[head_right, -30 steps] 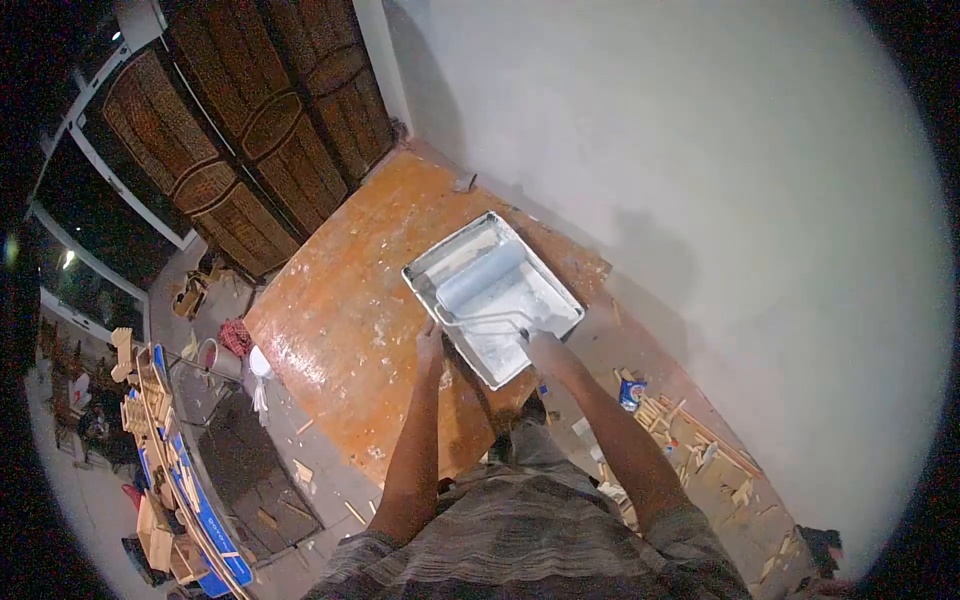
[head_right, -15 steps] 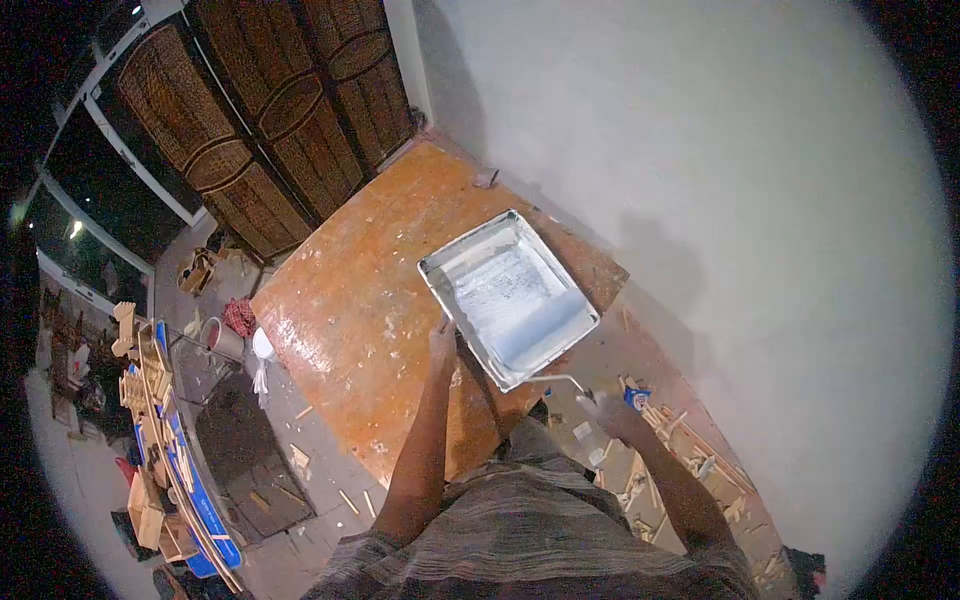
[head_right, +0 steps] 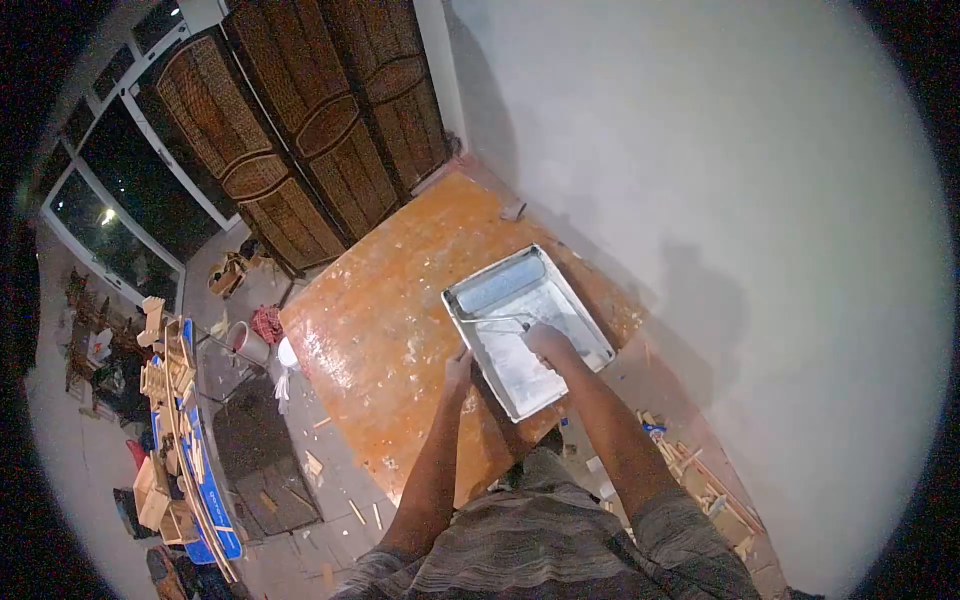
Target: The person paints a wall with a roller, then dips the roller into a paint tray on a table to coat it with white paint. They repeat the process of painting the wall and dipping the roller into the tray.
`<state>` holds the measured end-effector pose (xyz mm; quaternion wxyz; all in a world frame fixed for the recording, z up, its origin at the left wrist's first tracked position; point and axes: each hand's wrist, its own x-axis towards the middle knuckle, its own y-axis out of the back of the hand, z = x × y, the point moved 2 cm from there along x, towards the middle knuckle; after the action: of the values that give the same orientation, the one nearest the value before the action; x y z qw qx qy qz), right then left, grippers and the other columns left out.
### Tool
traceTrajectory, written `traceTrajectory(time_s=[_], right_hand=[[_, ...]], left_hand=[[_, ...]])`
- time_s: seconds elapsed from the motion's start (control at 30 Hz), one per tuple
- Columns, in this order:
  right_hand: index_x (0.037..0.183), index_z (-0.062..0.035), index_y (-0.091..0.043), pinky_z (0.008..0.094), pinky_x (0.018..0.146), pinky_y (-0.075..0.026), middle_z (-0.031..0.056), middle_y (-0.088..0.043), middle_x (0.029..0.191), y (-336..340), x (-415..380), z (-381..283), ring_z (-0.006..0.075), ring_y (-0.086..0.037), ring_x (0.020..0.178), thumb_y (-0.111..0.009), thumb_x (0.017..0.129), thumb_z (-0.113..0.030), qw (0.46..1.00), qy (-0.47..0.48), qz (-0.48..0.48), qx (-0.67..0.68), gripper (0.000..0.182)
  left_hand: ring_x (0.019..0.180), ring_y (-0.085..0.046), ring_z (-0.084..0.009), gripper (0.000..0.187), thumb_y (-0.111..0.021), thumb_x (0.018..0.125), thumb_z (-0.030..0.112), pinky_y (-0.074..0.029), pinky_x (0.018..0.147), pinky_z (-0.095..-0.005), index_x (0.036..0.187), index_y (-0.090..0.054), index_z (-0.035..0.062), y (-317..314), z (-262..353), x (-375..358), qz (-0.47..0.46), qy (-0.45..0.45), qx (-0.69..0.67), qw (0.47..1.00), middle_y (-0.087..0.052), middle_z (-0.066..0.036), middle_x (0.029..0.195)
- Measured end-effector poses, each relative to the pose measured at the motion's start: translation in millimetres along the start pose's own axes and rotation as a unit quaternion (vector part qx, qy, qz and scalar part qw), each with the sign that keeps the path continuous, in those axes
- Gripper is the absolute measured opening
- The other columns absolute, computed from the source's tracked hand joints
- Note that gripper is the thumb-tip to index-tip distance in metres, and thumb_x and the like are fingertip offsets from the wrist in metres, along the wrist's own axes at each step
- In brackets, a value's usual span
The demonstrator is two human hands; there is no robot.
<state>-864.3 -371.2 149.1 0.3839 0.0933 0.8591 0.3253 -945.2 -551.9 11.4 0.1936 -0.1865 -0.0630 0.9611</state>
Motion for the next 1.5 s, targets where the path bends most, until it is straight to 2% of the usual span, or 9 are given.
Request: traceTrajectory(time_s=[0.17, 0.27, 0.5, 0.6, 0.73, 0.83, 1.07, 1.17, 1.5], right_hand=[[0.081, 0.0084, -0.056, 0.0469, 0.068, -0.045, 0.0278, -0.058, 0.075, -34, 12, 46, 0.0408, -0.059, 0.076, -0.040, 0.088, -0.036, 0.954, 0.229, 0.128, -0.146, 0.048], [0.087, 0.0083, -0.056, 0.0475, 0.074, -0.044, 0.0307, -0.056, 0.083, -40, -31, 93, 0.0434, -0.055, 0.084, -0.042, 0.088, -0.034, 0.973, 0.172, 0.147, -0.045, 0.045], [0.085, 0.0019, -0.058, 0.0453, 0.059, -0.045, 0.0235, -0.058, 0.076, -44, -151, 178, 0.0376, -0.058, 0.066, -0.045, 0.087, -0.028, 0.986, 0.038, 0.052, -0.153, 0.033], [0.089, -0.0006, -0.058, 0.0427, 0.053, -0.046, 0.0213, -0.057, 0.070, -31, -183, 182, 0.0311, -0.059, 0.062, -0.042, 0.089, -0.026, 0.907, 0.230, 0.051, -0.350, 0.031], [0.079, 0.0074, -0.060, 0.0439, 0.065, -0.046, 0.0266, -0.058, 0.074, -11, -196, 148, 0.0378, -0.059, 0.070, -0.041, 0.085, -0.046, 0.987, -0.053, -0.021, -0.150, 0.057], [0.079, 0.0074, -0.059, 0.0427, 0.063, -0.045, 0.0249, -0.059, 0.071, -9, -190, 150, 0.0358, -0.060, 0.069, -0.041, 0.085, -0.046, 0.966, 0.062, -0.016, -0.251, 0.057], [0.063, -0.0011, -0.056, 0.0331, 0.042, -0.042, 0.0111, -0.052, 0.050, 10, -99, 84, 0.0179, -0.054, 0.043, -0.044, 0.085, -0.041, 0.994, -0.010, -0.097, -0.048, 0.047], [0.058, -0.0031, -0.050, 0.0348, 0.038, -0.040, 0.0078, -0.048, 0.047, 23, -77, 23, 0.0196, -0.050, 0.040, -0.045, 0.085, -0.043, 0.997, 0.027, -0.046, -0.048, 0.049], [0.055, -0.0096, -0.041, 0.0316, 0.033, -0.030, 0.0038, -0.038, 0.045, 16, 16, -10, 0.0168, -0.036, 0.034, -0.052, 0.080, -0.029, 0.986, -0.086, -0.074, 0.124, 0.033]], left_hand=[[0.051, -0.048, -0.0095, 0.027, -0.052, 0.084, 0.012, -0.039, 0.046, -0.0222, 0.108, -0.056, 0.0009, 1, -21, 15, 0.006, 0.001, -0.061, 0.998, -0.054, 0.000, 0.067], [0.054, -0.049, -0.0095, 0.027, -0.052, 0.082, 0.011, -0.040, 0.048, -0.0221, 0.106, -0.056, -0.0014, 1, -13, 8, 0.011, 0.013, -0.082, 0.996, -0.055, -0.001, 0.068], [0.058, -0.053, -0.0119, 0.024, -0.055, 0.079, 0.012, -0.043, 0.051, -0.0246, 0.100, -0.055, -0.0002, -6, 5, 0, 0.099, 0.015, 0.044, 0.994, -0.056, -0.006, 0.068], [0.057, -0.052, -0.0124, 0.027, -0.056, 0.079, 0.014, -0.043, 0.050, -0.0254, 0.103, -0.054, 0.0022, -6, 5, -9, 0.106, 0.014, 0.062, 0.992, -0.055, -0.006, 0.069], [0.051, -0.048, -0.0117, 0.032, -0.056, 0.081, 0.016, -0.039, 0.042, -0.0254, 0.111, -0.051, 0.0055, -2, 0, -1, 0.083, -0.024, 0.060, 0.994, -0.053, -0.003, 0.066], [0.046, -0.047, -0.0115, 0.030, -0.054, 0.083, 0.015, -0.037, 0.039, -0.0244, 0.112, -0.050, 0.0079, -1, 10, 0, 0.004, 0.007, 0.012, 1.000, -0.050, -0.002, 0.063], [0.046, -0.047, -0.0120, 0.019, -0.048, 0.085, 0.014, -0.039, 0.041, -0.0257, 0.101, -0.056, 0.0062, 5, 1, 11, -0.052, 0.087, 0.027, 0.994, -0.049, -0.001, 0.060], [0.048, -0.050, -0.0126, 0.016, -0.051, 0.082, 0.015, -0.042, 0.043, -0.0264, 0.082, -0.059, 0.0012, 3, 4, 6, -0.033, 0.009, 0.010, 0.999, -0.053, -0.004, 0.060], [0.071, -0.055, -0.0140, 0.027, -0.051, 0.081, 0.011, -0.046, 0.062, -0.0275, 0.105, -0.058, 0.0010, -3, 2, 6, 0.000, -0.007, 0.034, 0.999, -0.061, -0.007, 0.085]])
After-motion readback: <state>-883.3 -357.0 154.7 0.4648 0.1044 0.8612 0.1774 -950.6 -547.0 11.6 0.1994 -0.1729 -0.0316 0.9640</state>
